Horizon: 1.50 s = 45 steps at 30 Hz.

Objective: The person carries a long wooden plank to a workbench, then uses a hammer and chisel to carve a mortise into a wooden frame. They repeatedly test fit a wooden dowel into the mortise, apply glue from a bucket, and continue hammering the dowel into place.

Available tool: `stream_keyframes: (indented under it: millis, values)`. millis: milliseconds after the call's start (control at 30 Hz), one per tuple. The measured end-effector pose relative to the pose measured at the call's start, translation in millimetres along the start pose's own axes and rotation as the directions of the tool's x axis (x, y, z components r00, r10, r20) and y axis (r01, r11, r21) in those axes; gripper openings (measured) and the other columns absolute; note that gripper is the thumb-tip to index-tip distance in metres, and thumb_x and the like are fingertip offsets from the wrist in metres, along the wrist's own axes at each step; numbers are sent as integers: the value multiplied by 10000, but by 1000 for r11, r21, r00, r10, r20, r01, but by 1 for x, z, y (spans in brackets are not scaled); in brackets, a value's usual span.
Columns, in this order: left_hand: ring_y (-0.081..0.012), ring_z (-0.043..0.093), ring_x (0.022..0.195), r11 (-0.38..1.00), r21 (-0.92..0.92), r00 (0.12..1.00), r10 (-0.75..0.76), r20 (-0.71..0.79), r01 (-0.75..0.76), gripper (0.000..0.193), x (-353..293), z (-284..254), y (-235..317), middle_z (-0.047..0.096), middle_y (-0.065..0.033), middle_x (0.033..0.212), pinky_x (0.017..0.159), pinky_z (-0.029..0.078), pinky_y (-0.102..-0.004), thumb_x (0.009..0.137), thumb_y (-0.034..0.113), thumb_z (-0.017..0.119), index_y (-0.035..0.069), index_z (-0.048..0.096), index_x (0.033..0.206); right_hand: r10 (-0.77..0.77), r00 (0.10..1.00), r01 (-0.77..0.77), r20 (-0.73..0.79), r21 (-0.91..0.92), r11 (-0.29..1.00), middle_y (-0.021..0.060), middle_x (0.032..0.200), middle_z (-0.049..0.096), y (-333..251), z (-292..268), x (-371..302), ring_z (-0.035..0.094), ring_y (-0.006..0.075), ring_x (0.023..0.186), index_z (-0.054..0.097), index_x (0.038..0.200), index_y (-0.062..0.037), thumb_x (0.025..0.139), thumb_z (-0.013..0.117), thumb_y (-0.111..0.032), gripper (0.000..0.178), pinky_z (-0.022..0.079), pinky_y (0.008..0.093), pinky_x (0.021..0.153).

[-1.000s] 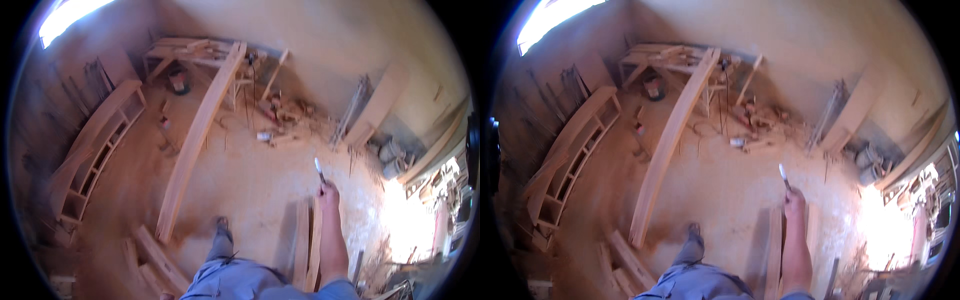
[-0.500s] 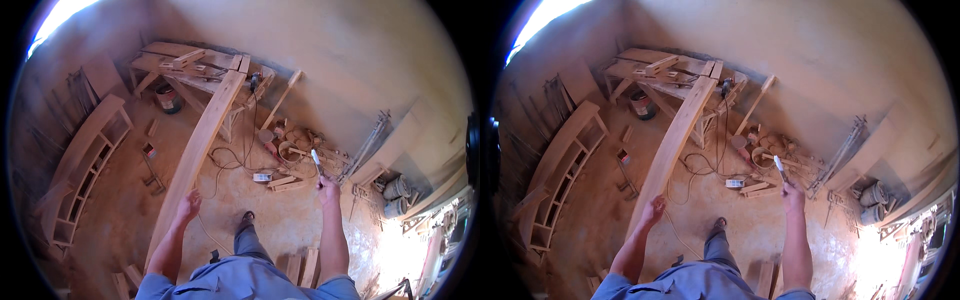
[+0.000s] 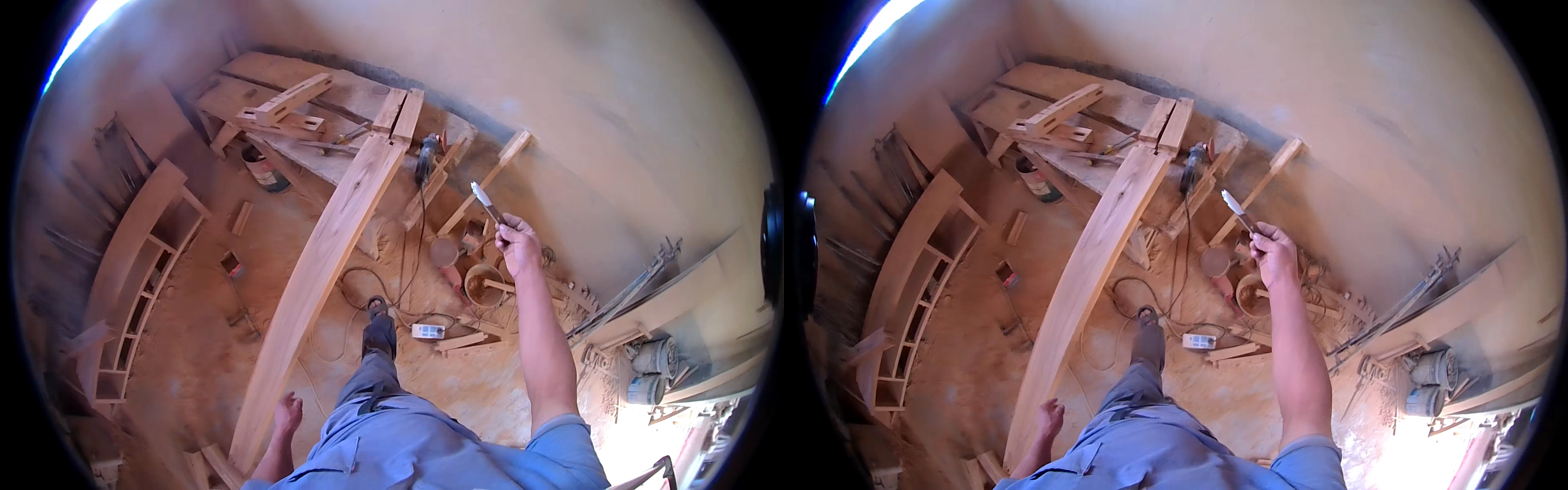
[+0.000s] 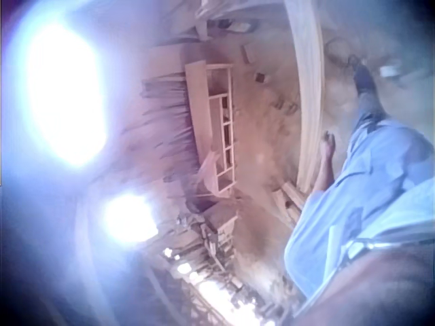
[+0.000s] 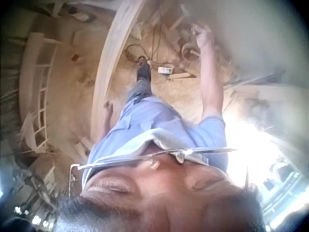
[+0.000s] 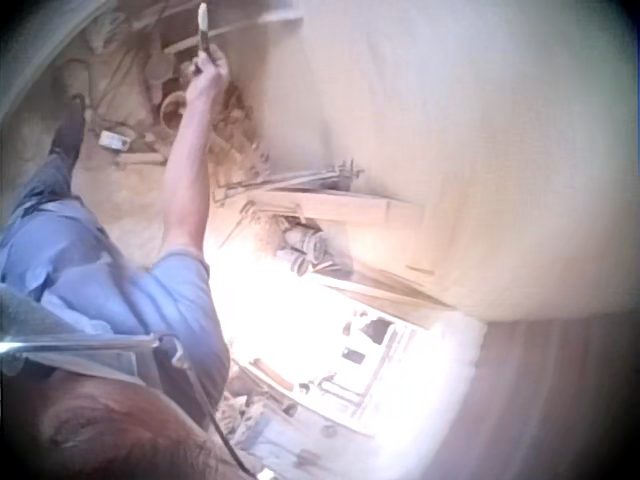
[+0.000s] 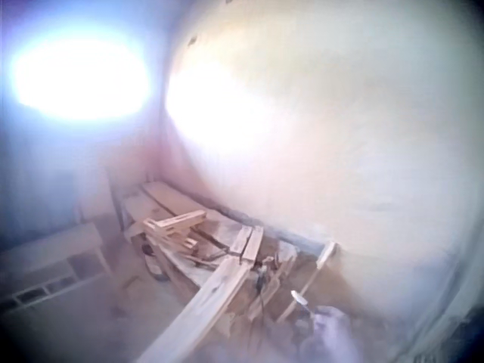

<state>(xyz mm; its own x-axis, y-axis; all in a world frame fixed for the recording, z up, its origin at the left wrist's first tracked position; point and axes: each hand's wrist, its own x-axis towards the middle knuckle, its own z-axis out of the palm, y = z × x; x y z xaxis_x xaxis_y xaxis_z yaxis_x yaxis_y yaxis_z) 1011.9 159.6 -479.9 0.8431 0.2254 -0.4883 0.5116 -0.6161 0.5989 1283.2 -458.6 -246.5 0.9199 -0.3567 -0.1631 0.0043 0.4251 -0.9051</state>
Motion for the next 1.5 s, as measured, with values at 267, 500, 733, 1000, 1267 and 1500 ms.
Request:
stream_keyframes:
  millis: [267,500,733,1000,1267,1500]
  values:
    - [-389,587,1257,983,-54,981,169,-99,-175,472,270,55,256,628,-270,1313,1094,441,-444,970,260,597,-43,591,1332,58,996,-33,62,-345,938,54,837,657,10,42,216,589,113,671,679,1064,39,839,687,44,225,466,229,597]
    - [-393,507,1256,876,31,800,453,-393,-481,479,429,95,475,585,-231,1321,1076,402,-476,936,229,630,-7,549,1344,145,962,4,232,-544,839,26,826,670,48,75,368,556,64,692,731,1036,28,814,708,26,223,436,209,620]
    - [-361,496,1267,970,137,779,242,-579,-200,480,495,145,531,592,-194,1320,1119,324,-469,972,307,536,8,561,1347,247,868,265,430,-823,502,24,916,730,72,119,488,644,101,835,783,1002,-56,803,735,-8,210,509,260,768]
    - [-336,560,1081,987,153,740,139,-658,-49,416,492,157,557,652,-155,1118,1003,381,-458,975,299,494,30,642,1256,451,657,351,604,-775,526,57,898,702,120,159,573,661,143,832,788,927,-52,786,718,47,186,524,274,784]
    - [-350,574,1012,986,134,702,162,-693,-96,345,495,160,548,655,-153,1030,965,402,-458,944,252,522,14,664,1150,265,461,600,847,-517,610,88,855,653,136,159,590,664,233,807,726,830,-30,754,636,131,200,522,313,738]
    - [-354,574,1024,988,121,689,156,-707,-100,332,496,162,550,654,-155,1044,958,404,-450,955,247,514,14,661,1140,167,296,782,940,-339,523,78,871,646,123,165,605,639,279,862,712,829,-49,715,613,142,244,524,360,751]
